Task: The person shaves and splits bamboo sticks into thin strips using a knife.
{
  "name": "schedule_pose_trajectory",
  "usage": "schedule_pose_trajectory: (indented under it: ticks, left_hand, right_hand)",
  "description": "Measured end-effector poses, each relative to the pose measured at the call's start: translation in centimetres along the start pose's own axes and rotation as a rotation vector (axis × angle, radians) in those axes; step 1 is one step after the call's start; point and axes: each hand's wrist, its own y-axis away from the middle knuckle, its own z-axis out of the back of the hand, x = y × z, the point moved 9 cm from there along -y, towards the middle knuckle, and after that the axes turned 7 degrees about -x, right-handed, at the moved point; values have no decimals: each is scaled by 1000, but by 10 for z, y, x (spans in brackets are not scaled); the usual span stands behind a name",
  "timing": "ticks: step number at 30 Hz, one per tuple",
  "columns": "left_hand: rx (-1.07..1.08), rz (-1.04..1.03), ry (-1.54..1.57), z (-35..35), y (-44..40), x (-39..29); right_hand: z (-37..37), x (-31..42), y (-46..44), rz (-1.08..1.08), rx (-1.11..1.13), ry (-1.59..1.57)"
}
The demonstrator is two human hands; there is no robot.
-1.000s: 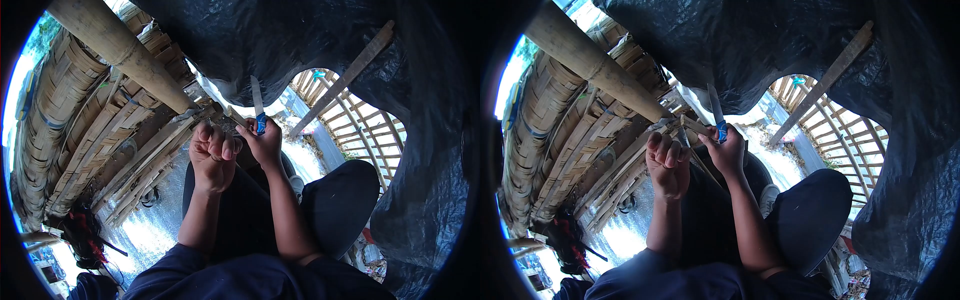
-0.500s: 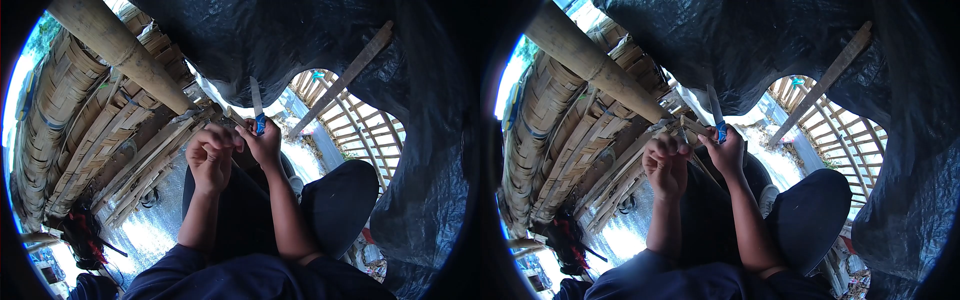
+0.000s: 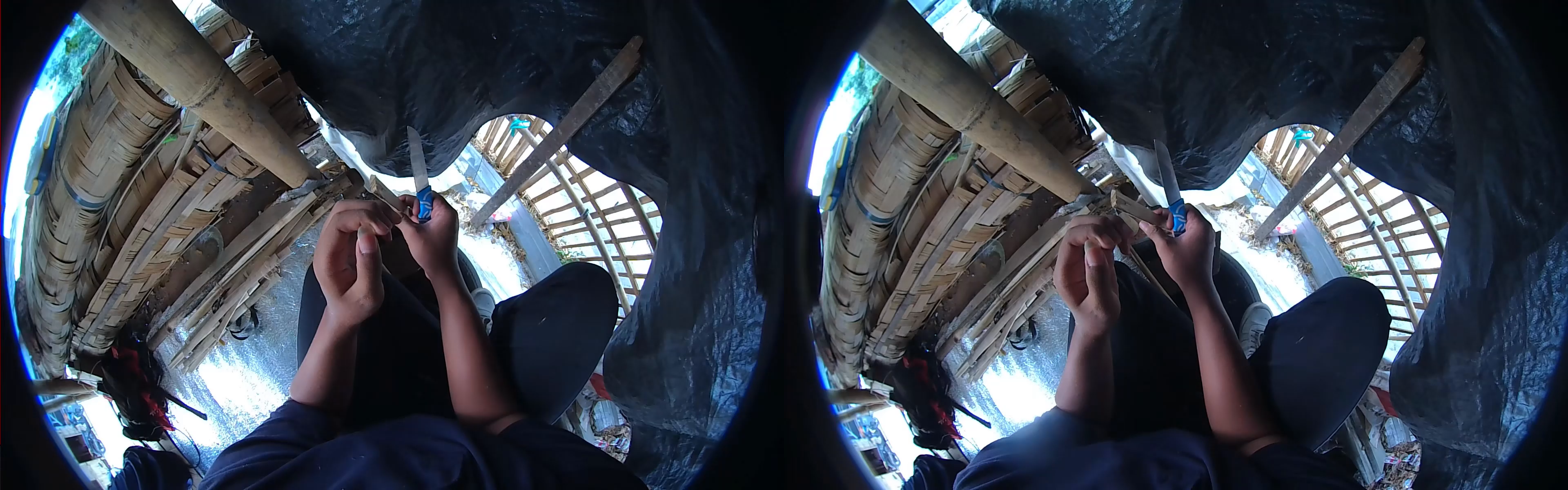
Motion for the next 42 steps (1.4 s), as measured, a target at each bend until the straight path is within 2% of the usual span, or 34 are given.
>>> schedule_pose_trajectory:
  ticks: [7, 10, 12, 15, 17, 20, 21, 23, 25, 27, 28, 30, 34, 36, 37, 39, 41, 42]
  left_hand:
    - [19, 27, -40, 1, 1, 4]
    - [-44, 14, -17, 8, -1, 9]
    - [-66, 43, -233, 11, -6, 15]
    - [-48, -53, -305, 16, -6, 17]
    - [-107, -69, -354, 17, -6, 16]
    - [-83, 113, -172, 13, -8, 37]
    - [-81, 115, -168, 17, -5, 42]
    - [-20, 380, 110, 22, 9, 78]
    - [-39, 367, 48, 22, 9, 75]
    - [-97, 321, 134, 31, 9, 72]
    - [-60, 280, 210, 29, 5, 66]
    - [-40, 240, 211, 26, 1, 54]
    - [-18, 173, 205, 28, -1, 46]
    - [-9, 179, 204, 32, -2, 43]
    - [-24, 169, 178, 35, -3, 40]
    - [-33, 158, 157, 41, -3, 42]
    - [-20, 177, 231, 47, -2, 55]
    - [-15, 176, 234, 45, -3, 55]
  right_hand:
    - [-1, 2, 0, 4, 12, 22]
    - [-1, 6, 0, -29, 22, 64]
    - [0, 6, 1, -60, 26, 104]
    - [-2, 7, 2, -48, 65, 135]
    - [-5, 2, 4, -83, 97, 132]
    - [-10, -3, 6, -95, 170, 166]
    - [-11, -12, 6, -96, 166, 169]
    - [-19, -30, 8, -84, 195, 73]
    - [-14, -16, 9, -90, 214, 102]
    - [-18, -8, 12, -87, 292, -30]
    - [-15, -4, 12, -88, 288, -27]
    - [-12, 12, 15, 55, 307, 259]
    - [-17, 19, 21, 83, 356, 324]
    - [-7, -6, 13, -122, 236, 360]
    - [-5, -8, 12, -121, 234, 362]
    - [6, -24, 12, -336, 179, 248]
    - [12, -26, 17, -360, 127, 251]
    - [10, -20, 18, -287, 150, 334]
